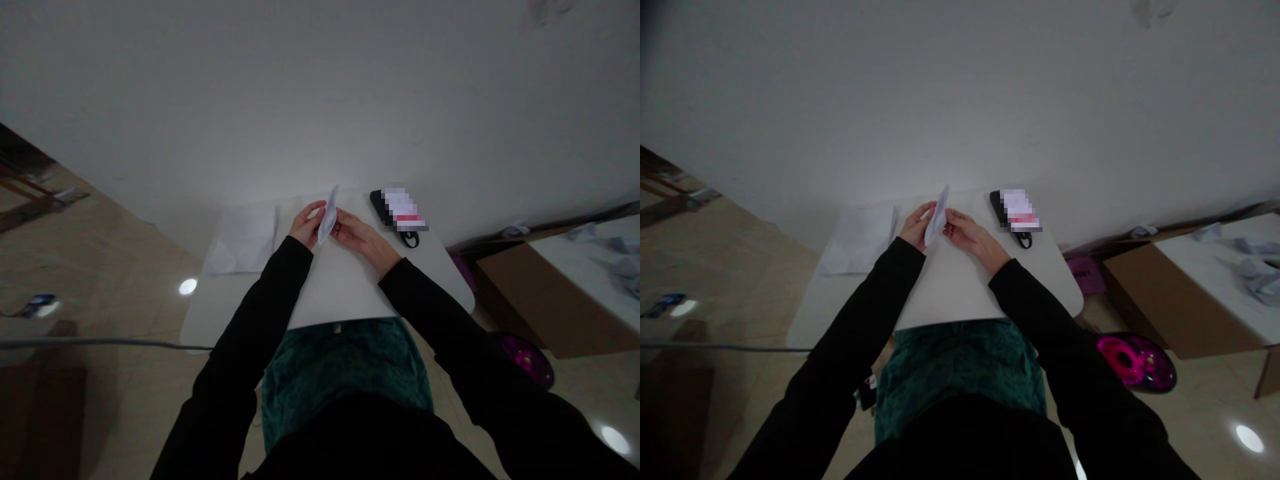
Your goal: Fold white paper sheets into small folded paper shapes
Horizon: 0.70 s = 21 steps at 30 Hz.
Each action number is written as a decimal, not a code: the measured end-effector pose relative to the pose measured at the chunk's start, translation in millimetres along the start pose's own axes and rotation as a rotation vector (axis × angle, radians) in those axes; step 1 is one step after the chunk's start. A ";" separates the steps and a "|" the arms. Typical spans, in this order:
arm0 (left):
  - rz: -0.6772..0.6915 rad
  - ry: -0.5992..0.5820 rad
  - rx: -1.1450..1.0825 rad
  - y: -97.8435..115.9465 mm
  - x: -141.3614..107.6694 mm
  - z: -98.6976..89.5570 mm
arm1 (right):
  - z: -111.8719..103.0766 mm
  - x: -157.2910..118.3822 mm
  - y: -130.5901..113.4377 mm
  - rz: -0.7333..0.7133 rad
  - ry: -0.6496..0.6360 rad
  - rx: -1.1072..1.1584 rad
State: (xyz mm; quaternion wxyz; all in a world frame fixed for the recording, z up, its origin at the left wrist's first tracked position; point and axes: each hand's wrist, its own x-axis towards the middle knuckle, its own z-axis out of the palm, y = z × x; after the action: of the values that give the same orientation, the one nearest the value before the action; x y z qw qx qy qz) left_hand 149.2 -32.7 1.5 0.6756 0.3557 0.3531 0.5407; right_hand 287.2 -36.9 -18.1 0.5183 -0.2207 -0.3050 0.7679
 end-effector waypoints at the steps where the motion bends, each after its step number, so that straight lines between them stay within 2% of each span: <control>1: 0.004 0.012 -0.001 -1.1 0.6 -0.8 | -1.2 0.7 -0.8 0.005 -0.011 -0.005; 7: -0.050 0.023 0.004 -2.0 -0.3 -1.3 | -4.3 2.9 -0.2 -0.006 -0.009 -0.028; 12: 0.059 0.076 0.026 4.0 -5.9 2.8 | -1.0 1.5 9.2 -0.065 0.005 0.018; 17: 0.065 0.036 0.031 5.2 -8.7 3.3 | 0.9 3.8 19.4 -0.024 0.019 0.125; 21: 0.062 0.087 -0.023 0.1 -4.9 2.6 | -0.7 5.5 19.3 0.023 0.032 0.127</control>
State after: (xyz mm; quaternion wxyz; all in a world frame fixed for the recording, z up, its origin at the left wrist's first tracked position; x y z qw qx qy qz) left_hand 150.5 -37.7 3.4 0.6465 0.3351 0.3645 0.5804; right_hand 272.9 -37.0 -32.2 0.5270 -0.2031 -0.2448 0.7881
